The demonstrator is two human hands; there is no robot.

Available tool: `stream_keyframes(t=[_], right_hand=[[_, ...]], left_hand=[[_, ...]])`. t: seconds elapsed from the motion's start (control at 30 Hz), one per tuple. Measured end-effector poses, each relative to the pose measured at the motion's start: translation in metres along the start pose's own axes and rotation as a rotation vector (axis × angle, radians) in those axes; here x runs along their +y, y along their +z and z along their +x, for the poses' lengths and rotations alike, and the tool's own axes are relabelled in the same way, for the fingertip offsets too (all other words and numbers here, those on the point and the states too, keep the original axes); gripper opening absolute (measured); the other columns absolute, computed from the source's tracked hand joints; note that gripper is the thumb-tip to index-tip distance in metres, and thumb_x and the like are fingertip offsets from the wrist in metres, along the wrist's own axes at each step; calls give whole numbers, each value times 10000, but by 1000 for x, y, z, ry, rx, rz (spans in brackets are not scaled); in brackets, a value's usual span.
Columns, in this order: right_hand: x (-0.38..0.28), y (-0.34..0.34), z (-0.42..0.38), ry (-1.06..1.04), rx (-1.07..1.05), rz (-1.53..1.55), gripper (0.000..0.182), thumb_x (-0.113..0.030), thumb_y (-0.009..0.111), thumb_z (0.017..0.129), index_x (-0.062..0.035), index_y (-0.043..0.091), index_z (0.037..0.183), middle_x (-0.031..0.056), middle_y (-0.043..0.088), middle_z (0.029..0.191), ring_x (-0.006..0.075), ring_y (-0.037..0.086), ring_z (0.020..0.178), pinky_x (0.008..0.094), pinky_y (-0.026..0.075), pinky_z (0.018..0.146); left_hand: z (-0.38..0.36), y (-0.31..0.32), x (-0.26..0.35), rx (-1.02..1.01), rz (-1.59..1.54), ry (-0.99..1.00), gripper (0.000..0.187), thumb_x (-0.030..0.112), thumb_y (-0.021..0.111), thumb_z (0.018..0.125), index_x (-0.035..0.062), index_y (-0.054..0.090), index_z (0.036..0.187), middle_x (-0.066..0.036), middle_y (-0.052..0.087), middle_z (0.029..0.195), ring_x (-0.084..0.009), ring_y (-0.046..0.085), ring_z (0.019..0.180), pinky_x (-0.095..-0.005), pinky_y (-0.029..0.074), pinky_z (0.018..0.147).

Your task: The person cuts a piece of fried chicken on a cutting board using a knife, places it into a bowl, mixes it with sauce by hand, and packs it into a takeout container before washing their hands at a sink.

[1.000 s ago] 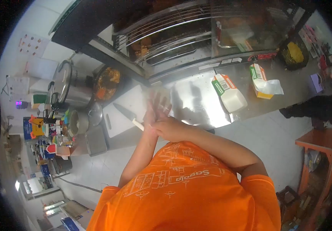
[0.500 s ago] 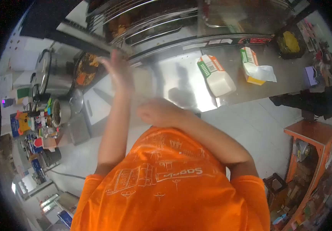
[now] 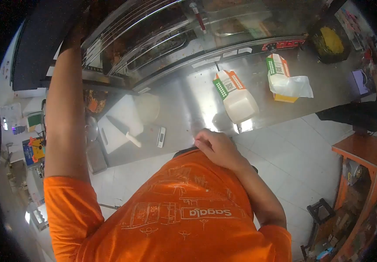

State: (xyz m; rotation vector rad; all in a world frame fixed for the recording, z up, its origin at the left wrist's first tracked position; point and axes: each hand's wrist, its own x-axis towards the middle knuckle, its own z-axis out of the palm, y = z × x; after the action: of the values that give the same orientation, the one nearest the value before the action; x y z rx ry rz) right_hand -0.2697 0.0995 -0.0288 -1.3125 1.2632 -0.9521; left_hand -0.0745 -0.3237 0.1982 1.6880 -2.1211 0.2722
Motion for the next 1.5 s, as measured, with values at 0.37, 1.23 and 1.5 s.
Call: stream_keyframes(t=[0.37,1.23,1.5], right_hand=[[29,-17,-8,60,25,31,167,-183,616,936,-24,608,985,156,669,820,273,659,746,362,497,691],[36,-9,-28,311,-51,-4,206,-195,645,923,-52,600,1063,131,635,739,252,623,678,368,472,637],[40,-11,-23,248,43,15,187,-182,635,935,-28,598,1035,106,612,715,220,600,642,344,456,609]], left_hand=[[18,23,-21,-12,-30,-99,610,433,619,900,-3,555,1321,-220,560,1334,-325,509,1269,-454,384,1076],[29,40,-58,100,-353,-161,484,337,587,939,5,579,1290,-210,598,1275,-294,533,1231,-446,402,1062],[38,36,-62,167,-645,-206,446,308,577,951,7,586,1280,-206,610,1257,-284,540,1219,-443,408,1057]])
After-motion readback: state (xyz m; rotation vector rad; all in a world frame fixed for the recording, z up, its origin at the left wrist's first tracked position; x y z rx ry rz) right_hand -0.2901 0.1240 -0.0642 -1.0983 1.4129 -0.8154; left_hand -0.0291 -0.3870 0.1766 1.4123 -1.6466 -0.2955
